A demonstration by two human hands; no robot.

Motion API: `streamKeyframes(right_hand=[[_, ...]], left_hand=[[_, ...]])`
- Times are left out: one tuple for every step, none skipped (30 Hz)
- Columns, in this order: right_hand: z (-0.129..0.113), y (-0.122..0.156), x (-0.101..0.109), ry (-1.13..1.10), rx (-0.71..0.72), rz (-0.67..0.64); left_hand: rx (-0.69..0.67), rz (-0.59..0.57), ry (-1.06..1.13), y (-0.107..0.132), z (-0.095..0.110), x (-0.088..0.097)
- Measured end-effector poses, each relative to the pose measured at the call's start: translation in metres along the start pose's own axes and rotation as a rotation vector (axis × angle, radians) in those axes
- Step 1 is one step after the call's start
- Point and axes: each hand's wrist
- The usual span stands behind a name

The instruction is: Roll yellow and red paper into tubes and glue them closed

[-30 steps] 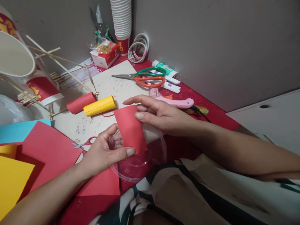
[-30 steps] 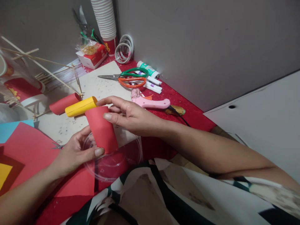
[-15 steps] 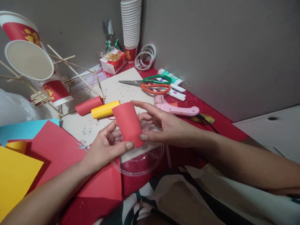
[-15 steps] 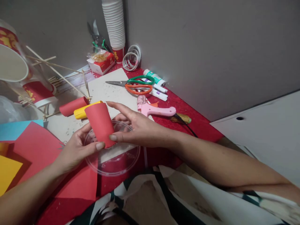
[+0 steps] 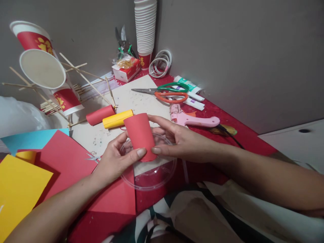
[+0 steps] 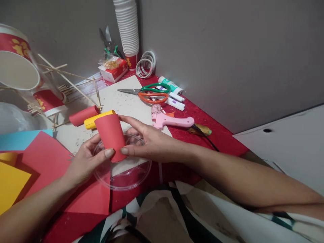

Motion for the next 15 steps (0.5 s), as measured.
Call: streamKeyframes(right_hand=[[0.0008,-0.0005,-0.0006,-0.003,0.001,0.002],[0.0016,-0.0010,-0.0011,-0.009,0.005,0.003],[0.0025,-0.0015,-0.0014,-0.016,0.008,0.005],[0.0033,-0.0021,-0.0016,-0.024,0.012,0.006],[0.0041,-0.0025,-0.0016,-0.032,0.015,0.007],[0.0047,-0.0030,-0.0016,-0.035,0.015,0.007],[0.0050,-0.0033,-0.0015,-0.033,0.013,0.010],[0.0052,-0.0036,-0.0014,-0.027,0.009,0.015],[0.0052,-0.0039,-0.0013,-0.018,0.001,0.021],[0.0050,-0.0040,-0.0012,-0.008,-0.008,0.028],[0.0048,-0.0041,-0.0011,0.000,-0.017,0.035],[0.0047,-0.0041,-0.0010,0.005,-0.025,0.041],[0.0048,-0.0040,-0.0008,0.009,-0.027,0.046],[0.0051,-0.0040,-0.0006,0.011,-0.025,0.048],[0.0057,-0.0039,-0.0004,0.012,-0.020,0.051]], left_hand=[[0.012,0.014,0.011,-0.0001,-0.0001,-0.0002],[0.024,0.022,0.025,-0.0002,-0.0003,-0.0003],[0.036,0.025,0.042,-0.0003,-0.0006,-0.0002],[0.047,0.027,0.060,-0.0004,-0.0008,0.0001],[0.060,0.029,0.076,-0.0006,-0.0011,0.0005],[0.076,0.033,0.086,-0.0007,-0.0013,0.0011],[0.094,0.043,0.090,-0.0010,-0.0013,0.0017],[0.113,0.055,0.090,-0.0013,-0.0013,0.0022],[0.131,0.067,0.090,-0.0017,-0.0012,0.0027],[0.144,0.077,0.093,-0.0021,-0.0010,0.0031],[0.152,0.082,0.099,-0.0026,-0.0008,0.0034],[0.156,0.083,0.106,-0.0031,-0.0007,0.0036],[0.158,0.082,0.113,-0.0035,-0.0007,0.0039],[0.158,0.079,0.115,-0.0038,-0.0007,0.0041],[0.156,0.075,0.112,-0.0040,-0.0009,0.0043]])
Point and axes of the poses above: each hand's wrist, its own y-axis away from the middle knuckle, its own x-axis out of the back of the hand, z = x × y, and after that the axes turned 9 degrees about y, right-handed
